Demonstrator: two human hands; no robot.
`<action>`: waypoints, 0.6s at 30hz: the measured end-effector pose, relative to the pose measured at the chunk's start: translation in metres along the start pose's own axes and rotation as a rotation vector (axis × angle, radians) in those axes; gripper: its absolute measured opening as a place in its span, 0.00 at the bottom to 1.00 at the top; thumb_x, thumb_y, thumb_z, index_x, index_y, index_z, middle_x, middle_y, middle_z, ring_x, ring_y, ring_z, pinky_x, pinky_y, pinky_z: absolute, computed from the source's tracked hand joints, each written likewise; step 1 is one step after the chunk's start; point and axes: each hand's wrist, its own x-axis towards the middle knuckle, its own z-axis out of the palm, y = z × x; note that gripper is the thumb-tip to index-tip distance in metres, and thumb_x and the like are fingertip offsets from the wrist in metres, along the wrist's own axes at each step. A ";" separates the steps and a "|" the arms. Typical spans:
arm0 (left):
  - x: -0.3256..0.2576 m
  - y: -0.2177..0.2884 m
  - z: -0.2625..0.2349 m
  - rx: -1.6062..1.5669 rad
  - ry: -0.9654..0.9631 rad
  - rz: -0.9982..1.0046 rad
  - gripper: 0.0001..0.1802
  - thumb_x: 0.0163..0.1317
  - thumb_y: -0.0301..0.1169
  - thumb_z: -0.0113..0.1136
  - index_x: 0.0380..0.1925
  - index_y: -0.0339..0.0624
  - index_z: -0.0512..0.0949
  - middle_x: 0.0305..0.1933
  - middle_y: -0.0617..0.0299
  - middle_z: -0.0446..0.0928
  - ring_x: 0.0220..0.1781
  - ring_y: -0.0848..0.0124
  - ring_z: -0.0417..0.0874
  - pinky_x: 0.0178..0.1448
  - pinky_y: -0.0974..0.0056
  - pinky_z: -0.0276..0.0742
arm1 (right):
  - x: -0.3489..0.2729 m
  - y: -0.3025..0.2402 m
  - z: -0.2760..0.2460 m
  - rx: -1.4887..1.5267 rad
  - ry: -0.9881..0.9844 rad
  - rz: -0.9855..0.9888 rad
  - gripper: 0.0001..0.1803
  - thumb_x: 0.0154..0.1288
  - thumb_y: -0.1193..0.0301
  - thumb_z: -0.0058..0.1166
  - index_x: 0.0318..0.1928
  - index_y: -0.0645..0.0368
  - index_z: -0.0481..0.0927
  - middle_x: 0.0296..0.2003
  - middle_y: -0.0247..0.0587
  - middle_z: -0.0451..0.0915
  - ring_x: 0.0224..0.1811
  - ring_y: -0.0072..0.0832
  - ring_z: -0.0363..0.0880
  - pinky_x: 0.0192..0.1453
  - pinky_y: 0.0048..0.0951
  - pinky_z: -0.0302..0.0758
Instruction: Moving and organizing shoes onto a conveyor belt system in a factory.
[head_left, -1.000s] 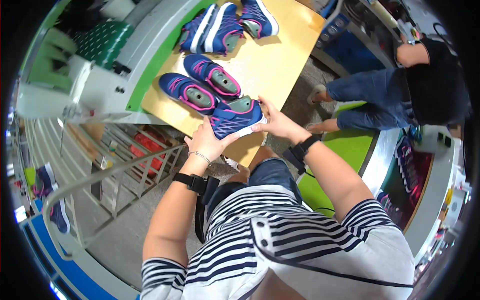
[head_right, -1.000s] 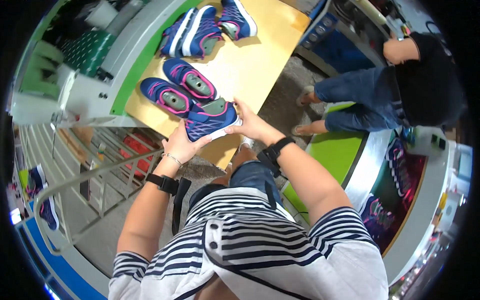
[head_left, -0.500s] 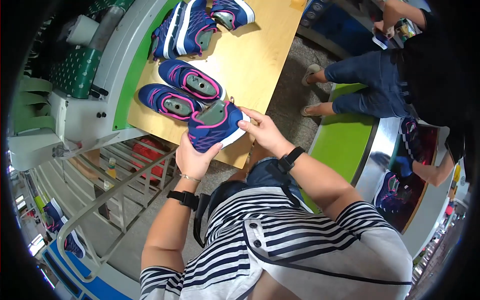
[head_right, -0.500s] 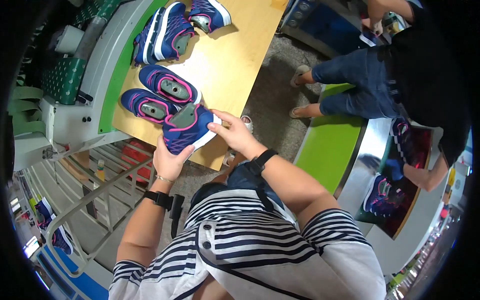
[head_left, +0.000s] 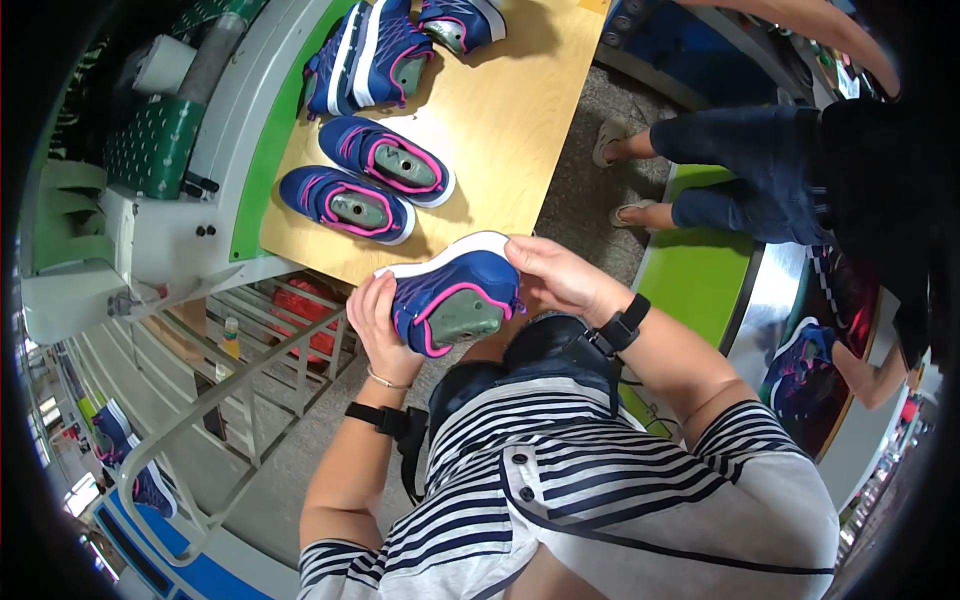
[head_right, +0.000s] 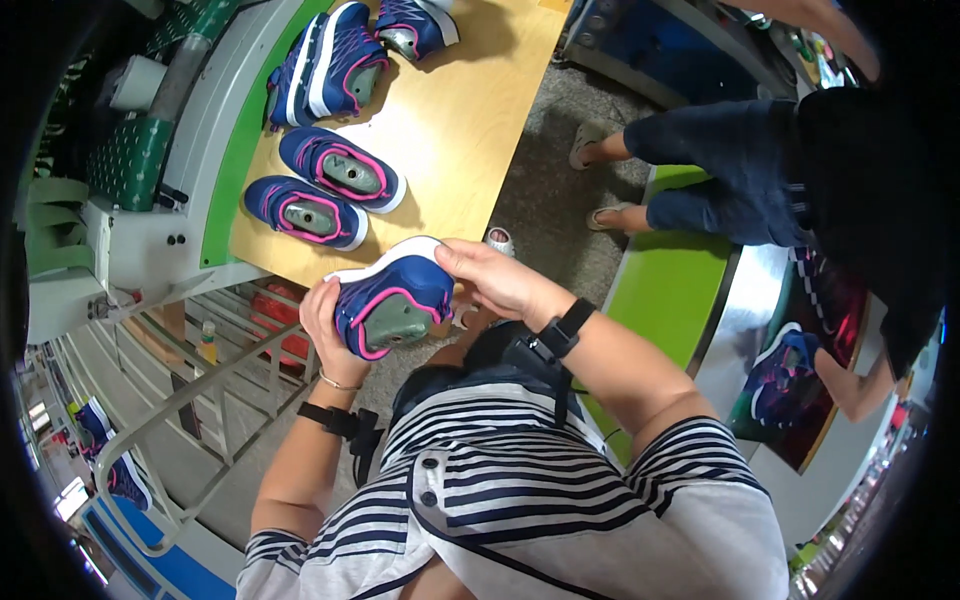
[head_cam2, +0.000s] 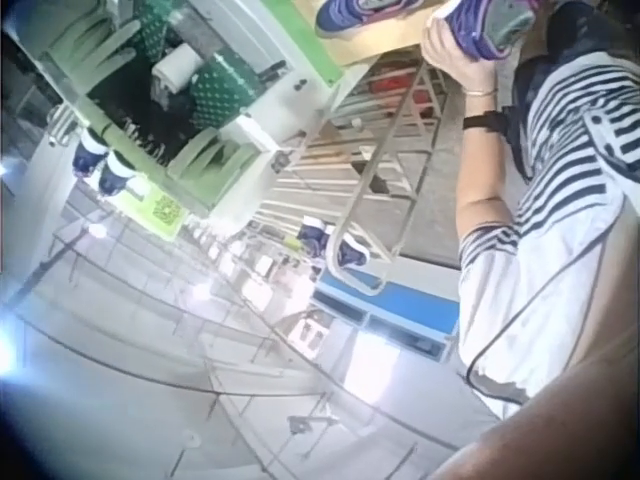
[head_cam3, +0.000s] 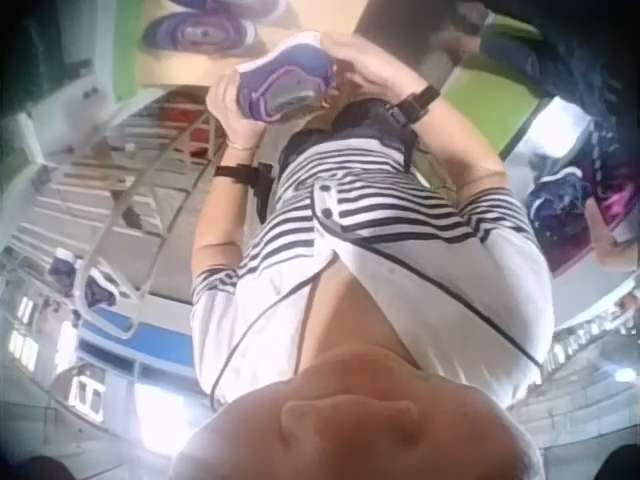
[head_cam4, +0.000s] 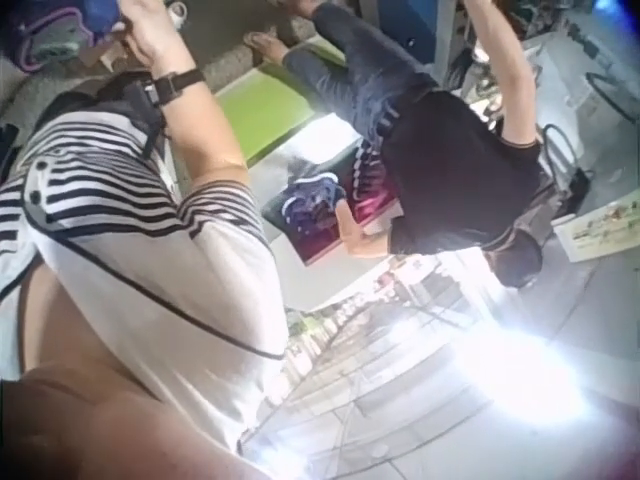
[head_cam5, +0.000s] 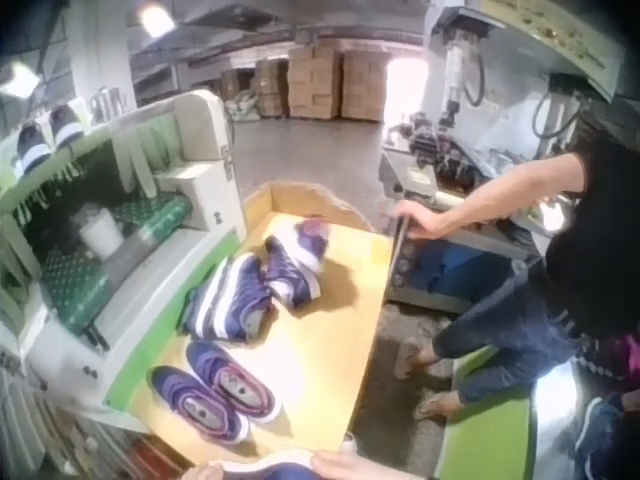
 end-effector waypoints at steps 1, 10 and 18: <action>0.001 -0.006 0.000 0.018 0.007 0.008 0.42 0.48 0.39 0.70 0.64 0.42 0.66 0.65 0.50 0.70 0.69 0.48 0.67 0.72 0.42 0.54 | 0.004 -0.005 0.003 -0.031 -0.022 -0.008 0.24 0.79 0.56 0.44 0.64 0.58 0.73 0.53 0.37 0.79 0.57 0.25 0.76 0.58 0.33 0.76; -0.041 -0.006 0.010 0.413 -0.312 0.077 0.30 0.59 0.28 0.58 0.63 0.64 0.73 0.74 0.59 0.61 0.74 0.53 0.58 0.71 0.45 0.52 | 0.024 -0.017 -0.036 -0.934 -0.051 -0.178 0.22 0.76 0.66 0.49 0.66 0.57 0.73 0.62 0.40 0.73 0.65 0.30 0.70 0.70 0.31 0.65; 0.031 -0.001 0.010 0.008 -0.205 -0.690 0.30 0.48 0.55 0.73 0.42 0.43 0.82 0.50 0.49 0.72 0.59 0.46 0.67 0.62 0.49 0.68 | 0.044 0.009 0.024 -1.312 0.258 -0.166 0.19 0.62 0.60 0.62 0.50 0.58 0.82 0.50 0.50 0.79 0.51 0.47 0.77 0.56 0.39 0.75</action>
